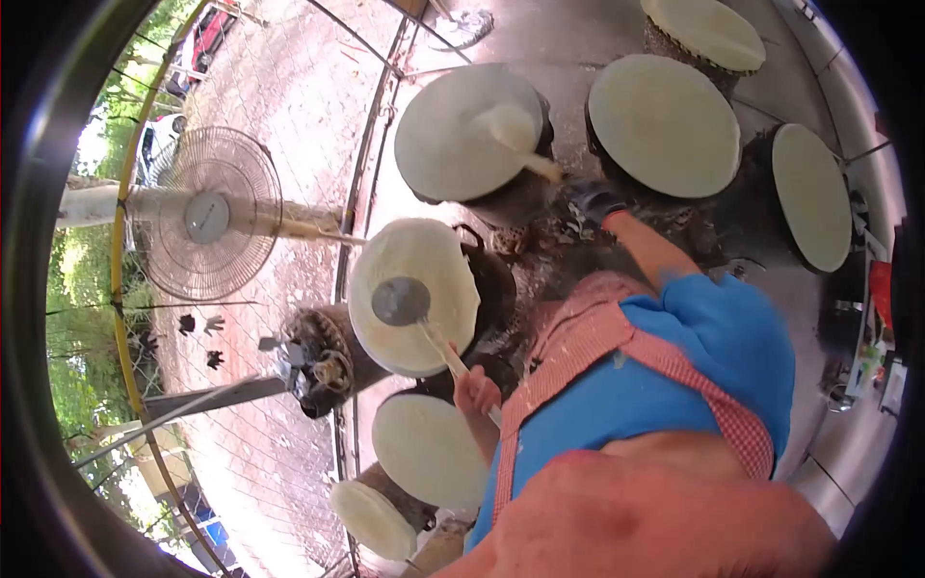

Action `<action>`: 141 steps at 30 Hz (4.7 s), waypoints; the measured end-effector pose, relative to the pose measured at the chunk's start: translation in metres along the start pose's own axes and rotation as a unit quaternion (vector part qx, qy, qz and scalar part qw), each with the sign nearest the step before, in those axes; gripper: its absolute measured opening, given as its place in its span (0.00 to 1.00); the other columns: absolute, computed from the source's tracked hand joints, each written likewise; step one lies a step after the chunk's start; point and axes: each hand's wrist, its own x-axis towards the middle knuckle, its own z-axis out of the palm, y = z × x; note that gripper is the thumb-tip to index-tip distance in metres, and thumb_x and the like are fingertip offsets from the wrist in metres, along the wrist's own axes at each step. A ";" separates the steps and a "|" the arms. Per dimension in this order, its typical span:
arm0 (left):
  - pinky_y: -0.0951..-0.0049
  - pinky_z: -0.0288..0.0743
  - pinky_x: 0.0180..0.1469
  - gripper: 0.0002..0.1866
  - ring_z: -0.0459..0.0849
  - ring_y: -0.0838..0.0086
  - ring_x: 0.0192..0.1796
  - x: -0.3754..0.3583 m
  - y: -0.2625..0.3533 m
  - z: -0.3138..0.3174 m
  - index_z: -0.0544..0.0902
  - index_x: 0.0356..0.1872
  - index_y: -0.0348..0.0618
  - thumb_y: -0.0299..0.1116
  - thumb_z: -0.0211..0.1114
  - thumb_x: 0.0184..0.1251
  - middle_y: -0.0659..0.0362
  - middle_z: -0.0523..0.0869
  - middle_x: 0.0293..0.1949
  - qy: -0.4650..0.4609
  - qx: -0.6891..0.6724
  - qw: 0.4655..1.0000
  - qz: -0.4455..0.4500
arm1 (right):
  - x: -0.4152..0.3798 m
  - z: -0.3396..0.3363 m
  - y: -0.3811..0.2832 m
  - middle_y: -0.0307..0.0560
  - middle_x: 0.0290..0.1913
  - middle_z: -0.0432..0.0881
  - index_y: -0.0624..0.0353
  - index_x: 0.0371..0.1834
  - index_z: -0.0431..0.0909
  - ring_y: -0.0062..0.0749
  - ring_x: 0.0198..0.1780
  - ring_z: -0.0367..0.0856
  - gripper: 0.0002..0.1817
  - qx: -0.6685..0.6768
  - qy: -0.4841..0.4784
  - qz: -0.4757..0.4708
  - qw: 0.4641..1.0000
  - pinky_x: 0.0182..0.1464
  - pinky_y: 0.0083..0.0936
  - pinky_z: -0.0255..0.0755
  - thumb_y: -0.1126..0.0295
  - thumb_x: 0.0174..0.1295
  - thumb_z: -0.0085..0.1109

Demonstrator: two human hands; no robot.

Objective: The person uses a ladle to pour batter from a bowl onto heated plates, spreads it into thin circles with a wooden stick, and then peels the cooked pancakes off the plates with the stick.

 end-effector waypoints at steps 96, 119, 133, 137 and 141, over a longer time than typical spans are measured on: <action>0.84 0.48 0.05 0.18 0.53 0.83 0.07 -0.047 -0.179 -0.050 0.61 0.55 0.64 0.35 0.47 0.65 0.66 0.58 0.11 0.120 -0.171 0.977 -0.030 | -0.039 -0.012 -0.082 0.58 0.33 0.78 0.60 0.42 0.73 0.47 0.36 0.76 0.21 0.099 -0.255 -0.103 0.956 0.38 0.33 0.67 0.57 0.49 0.58; 0.83 0.48 0.07 0.19 0.53 0.84 0.08 -0.145 -0.135 -0.044 0.62 0.15 0.49 0.43 0.44 0.67 0.68 0.56 0.09 0.363 0.219 0.906 0.021 | -0.131 0.018 -0.155 0.41 0.34 0.81 0.52 0.49 0.73 0.24 0.31 0.75 0.19 0.296 -0.422 -0.042 0.856 0.36 0.21 0.70 0.64 0.52 0.57; 0.81 0.54 0.13 0.22 0.54 0.79 0.09 0.002 -0.258 -0.034 0.60 0.16 0.45 0.47 0.42 0.67 0.65 0.57 0.08 0.069 -0.250 0.854 -0.450 | -0.350 -0.249 0.205 0.56 0.40 0.77 0.55 0.48 0.72 0.47 0.43 0.75 0.20 -0.066 0.214 0.248 0.943 0.47 0.31 0.66 0.58 0.54 0.52; 0.79 0.58 0.14 0.21 0.57 0.79 0.10 0.017 -0.285 0.011 0.59 0.16 0.45 0.46 0.41 0.67 0.64 0.58 0.09 0.152 -0.283 0.853 -0.411 | -0.407 -0.298 0.190 0.56 0.33 0.78 0.53 0.50 0.71 0.49 0.35 0.76 0.20 -0.196 0.127 0.311 0.921 0.38 0.37 0.69 0.59 0.55 0.50; 0.80 0.59 0.13 0.21 0.58 0.79 0.10 0.029 -0.286 0.024 0.59 0.16 0.45 0.45 0.42 0.67 0.64 0.58 0.09 0.150 -0.244 0.851 -0.440 | -0.420 -0.297 0.154 0.56 0.38 0.78 0.55 0.50 0.69 0.46 0.36 0.77 0.22 -0.203 -0.034 0.225 0.952 0.38 0.39 0.68 0.58 0.53 0.49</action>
